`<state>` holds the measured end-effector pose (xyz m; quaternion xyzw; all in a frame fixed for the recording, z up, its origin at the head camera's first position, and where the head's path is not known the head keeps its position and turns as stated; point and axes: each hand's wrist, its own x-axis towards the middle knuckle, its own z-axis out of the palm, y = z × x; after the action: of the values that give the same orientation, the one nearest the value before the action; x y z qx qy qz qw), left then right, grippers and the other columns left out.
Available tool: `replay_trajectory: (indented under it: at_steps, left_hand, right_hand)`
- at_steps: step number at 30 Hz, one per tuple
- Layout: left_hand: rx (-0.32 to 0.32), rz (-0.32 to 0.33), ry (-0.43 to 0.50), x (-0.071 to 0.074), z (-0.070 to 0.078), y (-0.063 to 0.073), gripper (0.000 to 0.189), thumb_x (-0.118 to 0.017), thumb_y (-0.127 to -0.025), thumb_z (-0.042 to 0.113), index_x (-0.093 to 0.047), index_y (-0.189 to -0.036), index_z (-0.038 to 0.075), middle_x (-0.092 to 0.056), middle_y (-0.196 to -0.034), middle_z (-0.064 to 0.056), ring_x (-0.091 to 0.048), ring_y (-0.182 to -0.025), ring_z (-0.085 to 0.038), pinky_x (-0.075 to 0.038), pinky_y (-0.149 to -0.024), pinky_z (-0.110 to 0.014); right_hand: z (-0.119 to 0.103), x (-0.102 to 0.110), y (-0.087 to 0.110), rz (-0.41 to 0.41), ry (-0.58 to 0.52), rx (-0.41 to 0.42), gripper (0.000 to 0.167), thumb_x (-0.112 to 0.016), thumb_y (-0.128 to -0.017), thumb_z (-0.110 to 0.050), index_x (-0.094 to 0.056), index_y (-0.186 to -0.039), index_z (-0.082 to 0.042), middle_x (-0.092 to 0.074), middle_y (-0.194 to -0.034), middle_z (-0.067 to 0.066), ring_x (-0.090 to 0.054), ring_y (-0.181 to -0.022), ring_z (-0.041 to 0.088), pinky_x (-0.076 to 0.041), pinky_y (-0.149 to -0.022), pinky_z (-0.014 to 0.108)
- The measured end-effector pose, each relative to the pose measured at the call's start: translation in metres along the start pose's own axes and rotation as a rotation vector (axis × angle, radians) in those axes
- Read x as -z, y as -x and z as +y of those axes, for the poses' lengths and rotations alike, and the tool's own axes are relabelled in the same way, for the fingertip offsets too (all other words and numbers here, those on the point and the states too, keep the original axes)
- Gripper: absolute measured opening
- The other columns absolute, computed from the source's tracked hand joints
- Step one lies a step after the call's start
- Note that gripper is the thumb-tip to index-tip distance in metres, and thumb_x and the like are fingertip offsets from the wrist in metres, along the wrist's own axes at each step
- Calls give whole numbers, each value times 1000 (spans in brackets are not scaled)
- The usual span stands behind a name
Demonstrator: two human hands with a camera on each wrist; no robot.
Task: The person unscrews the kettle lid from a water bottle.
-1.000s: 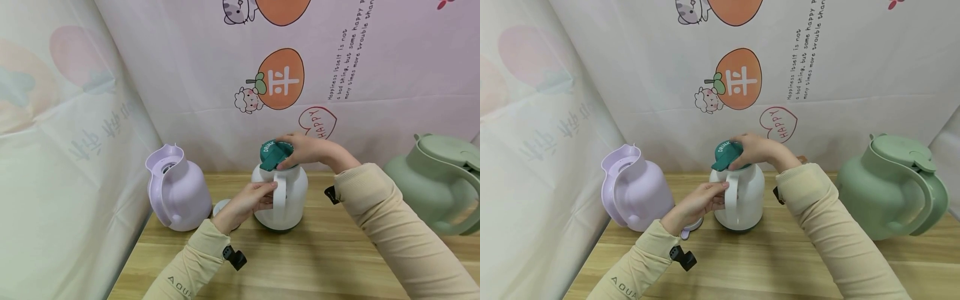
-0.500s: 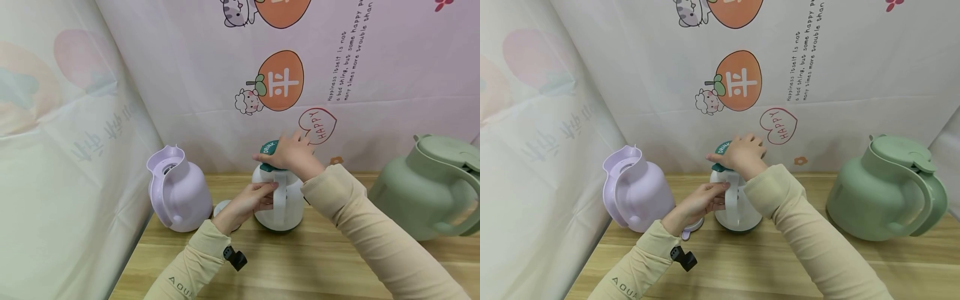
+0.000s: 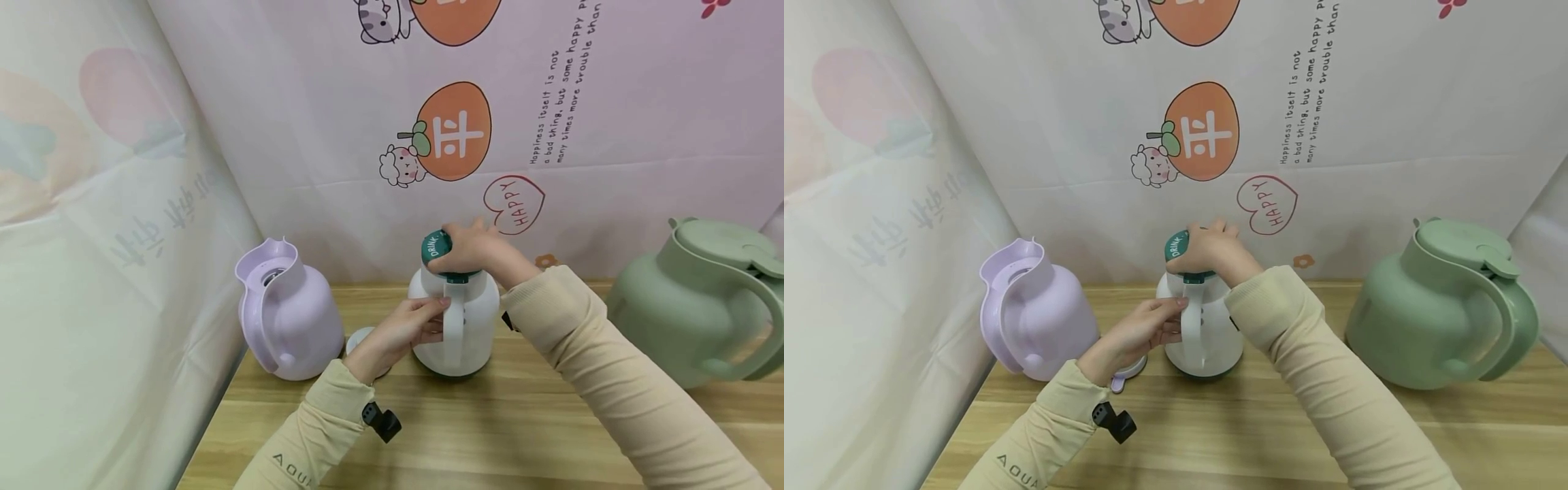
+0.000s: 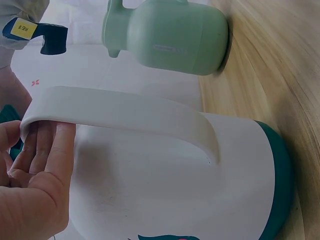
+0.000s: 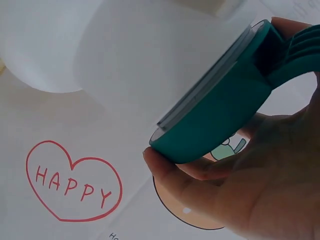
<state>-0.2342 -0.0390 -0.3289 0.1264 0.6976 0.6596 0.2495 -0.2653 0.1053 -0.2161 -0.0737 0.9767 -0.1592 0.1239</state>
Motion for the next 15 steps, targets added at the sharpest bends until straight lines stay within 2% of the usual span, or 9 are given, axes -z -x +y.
replay_trajectory:
  at_steps: [4,9,15]
  left_hand:
    - [3,1,1,0,0,0,42,-45,-101,28,-55,-128,-3,-62,-124,-19,-63,-93,-8,-53,-97,-34]
    - [-1,-7,7,1,1,1,43,-45,-101,28,-55,-128,-3,-62,-124,-20,-64,-92,-8,-53,-97,-34]
    - [1,-2,14,1,1,1,43,-45,-101,30,-56,-127,-3,-65,-119,-15,-63,-90,-6,-54,-95,-32]
  right_hand:
    - [0,0,2,-14,-1,-7,84,-58,-86,-45,-20,-152,-9,-20,-145,35,-22,-130,53,-37,-102,66]
    - [0,-4,1,9,-28,-17,90,-60,-85,-55,-19,-151,-10,-21,-143,35,-22,-131,52,-37,-103,65]
    - [3,-6,-1,38,-50,19,85,-63,-86,-46,-23,-150,-9,-26,-140,34,-27,-127,50,-41,-100,62]
